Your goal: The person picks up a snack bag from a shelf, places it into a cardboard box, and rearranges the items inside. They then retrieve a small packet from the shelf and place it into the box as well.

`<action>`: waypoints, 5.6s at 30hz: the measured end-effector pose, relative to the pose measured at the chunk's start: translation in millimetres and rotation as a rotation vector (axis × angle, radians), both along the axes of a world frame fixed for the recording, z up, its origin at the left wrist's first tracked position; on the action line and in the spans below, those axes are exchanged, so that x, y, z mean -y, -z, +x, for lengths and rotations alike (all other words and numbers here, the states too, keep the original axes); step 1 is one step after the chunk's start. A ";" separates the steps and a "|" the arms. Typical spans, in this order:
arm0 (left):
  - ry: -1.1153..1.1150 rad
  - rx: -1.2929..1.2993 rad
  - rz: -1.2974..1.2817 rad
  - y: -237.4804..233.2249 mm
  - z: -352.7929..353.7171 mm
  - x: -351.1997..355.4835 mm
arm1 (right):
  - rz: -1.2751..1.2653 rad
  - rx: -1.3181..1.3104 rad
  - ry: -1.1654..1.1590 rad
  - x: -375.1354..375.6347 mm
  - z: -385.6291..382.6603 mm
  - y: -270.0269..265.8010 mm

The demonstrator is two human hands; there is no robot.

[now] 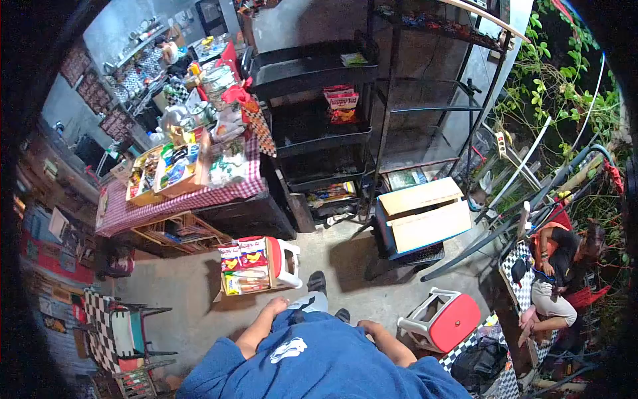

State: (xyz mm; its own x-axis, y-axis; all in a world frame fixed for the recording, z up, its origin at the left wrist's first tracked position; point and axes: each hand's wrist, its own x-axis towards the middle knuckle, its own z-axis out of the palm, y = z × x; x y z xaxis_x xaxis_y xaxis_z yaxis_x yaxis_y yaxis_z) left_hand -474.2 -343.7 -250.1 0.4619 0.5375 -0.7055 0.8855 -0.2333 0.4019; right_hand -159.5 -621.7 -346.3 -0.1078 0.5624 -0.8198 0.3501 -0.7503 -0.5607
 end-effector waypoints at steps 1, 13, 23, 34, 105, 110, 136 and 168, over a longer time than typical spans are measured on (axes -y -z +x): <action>-0.030 -0.020 0.015 -23.9 15.1 -0.7 | 0.014 0.016 -0.086 -2.4 4.9 7.0; 0.221 0.068 -0.031 52.7 84.6 -147.6 | 0.131 -0.011 0.318 -101.9 79.7 -83.6; -0.320 0.554 -0.201 -64.7 207.2 -261.6 | 0.606 0.367 0.205 -350.2 158.7 -203.3; -0.224 0.976 0.569 -258.9 357.5 -332.0 | 1.170 0.593 0.197 -520.0 253.8 -364.6; -0.461 0.293 0.437 -162.7 433.0 -409.7 | 1.143 -0.128 0.689 -593.6 292.4 -303.7; -0.868 0.829 0.100 -233.4 437.3 -390.7 | 1.044 -0.284 0.782 -587.3 287.9 -322.0; -0.636 1.021 0.223 -298.1 258.2 -287.8 | 0.992 0.147 0.272 -487.8 193.2 -401.3; -0.235 1.057 0.115 -314.9 133.4 -167.4 | 1.031 0.147 0.407 -350.8 50.3 -420.0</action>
